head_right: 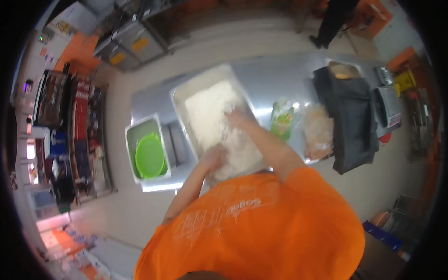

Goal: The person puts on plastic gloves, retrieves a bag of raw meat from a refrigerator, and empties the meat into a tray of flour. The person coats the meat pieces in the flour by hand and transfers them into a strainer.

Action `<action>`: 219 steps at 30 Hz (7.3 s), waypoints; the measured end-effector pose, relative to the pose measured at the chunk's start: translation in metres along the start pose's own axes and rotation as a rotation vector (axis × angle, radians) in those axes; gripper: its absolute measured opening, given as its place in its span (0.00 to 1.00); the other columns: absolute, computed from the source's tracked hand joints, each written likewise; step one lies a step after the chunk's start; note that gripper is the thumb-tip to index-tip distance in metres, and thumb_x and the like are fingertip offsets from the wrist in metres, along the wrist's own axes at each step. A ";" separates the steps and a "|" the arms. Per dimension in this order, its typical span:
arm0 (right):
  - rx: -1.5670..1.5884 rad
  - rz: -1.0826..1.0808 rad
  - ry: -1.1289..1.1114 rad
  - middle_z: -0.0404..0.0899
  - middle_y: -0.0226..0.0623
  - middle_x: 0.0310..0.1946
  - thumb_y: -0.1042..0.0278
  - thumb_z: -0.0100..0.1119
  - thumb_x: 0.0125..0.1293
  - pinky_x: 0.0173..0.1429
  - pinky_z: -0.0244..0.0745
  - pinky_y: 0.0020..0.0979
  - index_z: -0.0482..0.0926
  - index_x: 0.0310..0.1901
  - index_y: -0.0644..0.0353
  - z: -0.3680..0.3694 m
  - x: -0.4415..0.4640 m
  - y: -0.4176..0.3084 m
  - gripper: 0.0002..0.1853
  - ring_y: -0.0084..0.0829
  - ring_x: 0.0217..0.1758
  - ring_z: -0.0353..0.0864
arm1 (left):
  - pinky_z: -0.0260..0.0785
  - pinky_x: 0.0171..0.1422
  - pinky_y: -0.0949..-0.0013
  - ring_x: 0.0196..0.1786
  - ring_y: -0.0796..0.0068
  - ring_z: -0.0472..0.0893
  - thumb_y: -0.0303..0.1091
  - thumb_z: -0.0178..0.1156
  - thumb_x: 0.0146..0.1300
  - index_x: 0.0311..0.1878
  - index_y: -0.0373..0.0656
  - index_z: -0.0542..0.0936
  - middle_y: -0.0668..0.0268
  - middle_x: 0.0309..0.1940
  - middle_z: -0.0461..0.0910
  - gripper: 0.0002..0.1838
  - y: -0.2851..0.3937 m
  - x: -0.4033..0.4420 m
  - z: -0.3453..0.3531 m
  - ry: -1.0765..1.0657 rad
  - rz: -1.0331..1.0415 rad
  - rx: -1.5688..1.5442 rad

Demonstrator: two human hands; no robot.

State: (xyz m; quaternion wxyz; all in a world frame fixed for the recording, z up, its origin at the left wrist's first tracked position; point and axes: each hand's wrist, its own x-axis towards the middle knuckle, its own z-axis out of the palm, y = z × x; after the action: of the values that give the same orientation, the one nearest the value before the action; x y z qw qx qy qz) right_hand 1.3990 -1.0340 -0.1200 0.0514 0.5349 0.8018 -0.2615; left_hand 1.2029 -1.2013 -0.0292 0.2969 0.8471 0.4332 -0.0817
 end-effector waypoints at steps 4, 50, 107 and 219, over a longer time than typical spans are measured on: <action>0.015 -0.194 -0.325 0.72 0.67 0.67 0.35 0.52 0.73 0.76 0.68 0.45 0.75 0.66 0.71 -0.008 -0.010 -0.053 0.41 0.57 0.70 0.75 | 0.73 0.64 0.50 0.59 0.45 0.81 0.49 0.63 0.68 0.52 0.40 0.83 0.48 0.57 0.83 0.22 -0.011 0.004 -0.049 0.110 -0.288 -0.523; 0.566 0.060 0.093 0.82 0.51 0.62 0.35 0.56 0.71 0.77 0.66 0.40 0.79 0.64 0.62 -0.052 -0.090 -0.034 0.36 0.48 0.68 0.78 | 0.68 0.73 0.54 0.64 0.44 0.78 0.60 0.63 0.65 0.61 0.30 0.81 0.41 0.64 0.76 0.38 0.009 0.017 -0.024 0.227 -0.561 -0.239; 0.184 -0.236 -0.034 0.75 0.60 0.67 0.40 0.58 0.71 0.76 0.67 0.47 0.68 0.72 0.65 0.070 0.104 0.024 0.40 0.52 0.71 0.74 | 0.77 0.58 0.51 0.53 0.45 0.83 0.51 0.59 0.71 0.65 0.30 0.74 0.37 0.56 0.80 0.32 0.008 0.000 -0.026 0.280 -0.566 -0.294; -0.024 0.189 0.342 0.83 0.55 0.53 0.41 0.37 0.79 0.63 0.76 0.49 0.84 0.53 0.66 0.070 -0.030 -0.008 0.34 0.52 0.57 0.82 | 0.72 0.67 0.49 0.58 0.40 0.82 0.61 0.51 0.75 0.53 0.32 0.84 0.41 0.54 0.83 0.34 -0.016 0.008 -0.080 0.227 -0.602 -0.371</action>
State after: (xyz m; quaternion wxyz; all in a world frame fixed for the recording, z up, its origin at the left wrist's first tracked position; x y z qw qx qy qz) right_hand 1.3908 -1.0942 -0.1668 -0.0549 0.6438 0.7481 -0.1512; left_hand 1.1852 -1.1427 0.0255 0.3581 0.6171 0.7006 0.0093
